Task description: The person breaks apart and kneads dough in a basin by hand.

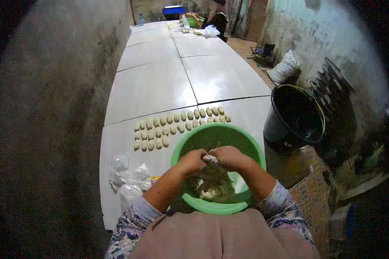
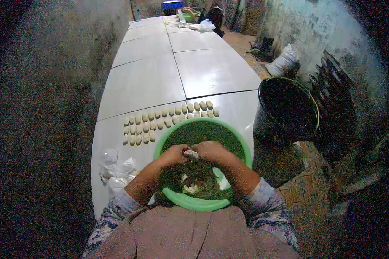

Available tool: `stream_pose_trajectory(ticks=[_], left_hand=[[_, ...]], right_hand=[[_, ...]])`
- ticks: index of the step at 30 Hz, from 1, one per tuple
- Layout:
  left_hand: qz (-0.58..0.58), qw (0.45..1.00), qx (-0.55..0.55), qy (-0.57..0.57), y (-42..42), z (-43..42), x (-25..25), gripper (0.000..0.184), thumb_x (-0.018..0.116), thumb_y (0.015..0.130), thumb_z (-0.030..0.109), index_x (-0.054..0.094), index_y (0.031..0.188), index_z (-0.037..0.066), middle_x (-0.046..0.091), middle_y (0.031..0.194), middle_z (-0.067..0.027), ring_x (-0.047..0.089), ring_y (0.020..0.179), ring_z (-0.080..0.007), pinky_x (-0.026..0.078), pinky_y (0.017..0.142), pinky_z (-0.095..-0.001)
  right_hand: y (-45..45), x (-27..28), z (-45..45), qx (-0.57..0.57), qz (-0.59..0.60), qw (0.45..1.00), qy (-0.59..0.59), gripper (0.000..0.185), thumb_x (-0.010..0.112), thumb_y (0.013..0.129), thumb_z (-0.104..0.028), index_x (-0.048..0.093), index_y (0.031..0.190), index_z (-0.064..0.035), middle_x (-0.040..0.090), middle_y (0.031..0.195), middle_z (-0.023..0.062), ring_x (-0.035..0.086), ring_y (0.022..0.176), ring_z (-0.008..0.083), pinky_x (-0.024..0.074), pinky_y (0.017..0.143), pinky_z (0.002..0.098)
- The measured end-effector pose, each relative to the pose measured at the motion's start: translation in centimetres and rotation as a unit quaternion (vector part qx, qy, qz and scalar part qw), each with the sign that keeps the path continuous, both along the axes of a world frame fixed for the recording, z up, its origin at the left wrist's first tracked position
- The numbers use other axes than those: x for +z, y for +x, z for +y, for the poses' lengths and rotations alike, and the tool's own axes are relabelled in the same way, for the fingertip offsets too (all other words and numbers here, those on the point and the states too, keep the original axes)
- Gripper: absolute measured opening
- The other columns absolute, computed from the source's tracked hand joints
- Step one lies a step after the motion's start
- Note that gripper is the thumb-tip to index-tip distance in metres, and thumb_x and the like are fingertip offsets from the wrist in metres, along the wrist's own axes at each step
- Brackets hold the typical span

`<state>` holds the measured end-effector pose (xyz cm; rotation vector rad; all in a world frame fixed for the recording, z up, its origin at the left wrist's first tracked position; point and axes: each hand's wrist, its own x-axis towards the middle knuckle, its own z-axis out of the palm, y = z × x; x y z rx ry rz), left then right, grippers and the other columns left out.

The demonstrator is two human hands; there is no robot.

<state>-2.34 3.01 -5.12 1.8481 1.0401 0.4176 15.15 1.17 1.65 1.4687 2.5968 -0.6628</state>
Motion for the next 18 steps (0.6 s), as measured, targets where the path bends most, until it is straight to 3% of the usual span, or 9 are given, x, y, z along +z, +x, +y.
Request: stream_pose_trajectory(ticks=[3, 5, 7, 11, 15, 18], left_hand=[[-0.008, 1.0, 0.015, 0.003, 0.2, 0.0, -0.2, 0.041, 0.065, 0.06, 0.009, 0.057, 0.1, 0.003, 0.061, 0.091, -0.0159, 0.059, 0.083, -0.0282, 0.045, 0.073, -0.0359], [0.063, 0.998, -0.011, 0.011, 0.3, 0.1, 0.2, 0.04, 0.064, 0.06, 0.008, 0.057, 0.099, 0.003, 0.061, 0.091, -0.0159, 0.059, 0.083, -0.0285, 0.045, 0.072, -0.036], [0.064, 0.998, -0.014, 0.023, 0.3, 0.3, 0.0, 0.04, 0.064, 0.06, 0.008, 0.057, 0.099, 0.003, 0.061, 0.091, -0.0158, 0.059, 0.083, -0.0285, 0.045, 0.072, -0.0359], [0.053, 0.998, -0.011, 0.012, 0.3, -0.6, 1.9, 0.037, 0.065, 0.063, 0.009, 0.057, 0.098, 0.002, 0.062, 0.091, -0.0143, 0.059, 0.082, -0.0255, 0.045, 0.071, -0.0353], [0.046, 0.997, -0.03, 0.054, 0.1, -0.4, 1.1, 0.033, 0.065, 0.066, 0.009, 0.056, 0.097, 0.001, 0.062, 0.091, -0.0129, 0.058, 0.083, -0.0216, 0.045, 0.072, -0.0337], [0.021, 1.0, -0.005, 0.006, 0.3, -0.3, 1.0, 0.033, 0.067, 0.067, 0.008, 0.056, 0.097, 0.001, 0.062, 0.091, -0.0122, 0.058, 0.084, -0.0213, 0.045, 0.074, -0.0327]], right_hand=[[0.2, 0.0, -0.2, 0.016, 0.004, 1.0, 0.008, 0.023, 0.05, 0.076, -0.019, 0.055, 0.094, -0.0058, 0.058, 0.086, 0.0172, 0.056, 0.084, 0.0344, 0.0434, 0.071, 0.0433], [0.1, 0.0, -0.4, 0.032, 0.024, 0.999, 0.022, 0.023, 0.05, 0.076, -0.02, 0.055, 0.094, -0.0062, 0.058, 0.086, 0.0172, 0.056, 0.084, 0.0341, 0.0437, 0.07, 0.0432], [-0.2, 0.3, -0.4, 0.026, -0.041, 0.999, 0.015, 0.026, 0.042, 0.082, -0.026, 0.056, 0.097, -0.0093, 0.062, 0.086, 0.0149, 0.06, 0.08, 0.032, 0.0469, 0.065, 0.0457], [0.5, -1.2, -0.4, 0.065, -0.035, 0.996, 0.047, 0.033, 0.042, 0.083, -0.031, 0.056, 0.102, -0.0071, 0.062, 0.088, 0.0158, 0.06, 0.081, 0.0311, 0.0478, 0.067, 0.0439], [0.1, 0.4, -1.3, 0.0, 0.039, 0.999, 0.021, 0.025, 0.049, 0.076, -0.021, 0.057, 0.093, -0.0037, 0.06, 0.088, 0.0155, 0.058, 0.082, 0.0324, 0.045, 0.071, 0.0433], [0.7, 0.1, -1.0, 0.027, -0.005, 1.0, -0.014, 0.026, 0.048, 0.077, -0.022, 0.057, 0.093, -0.0031, 0.059, 0.09, 0.015, 0.057, 0.084, 0.0316, 0.0453, 0.071, 0.0425]])
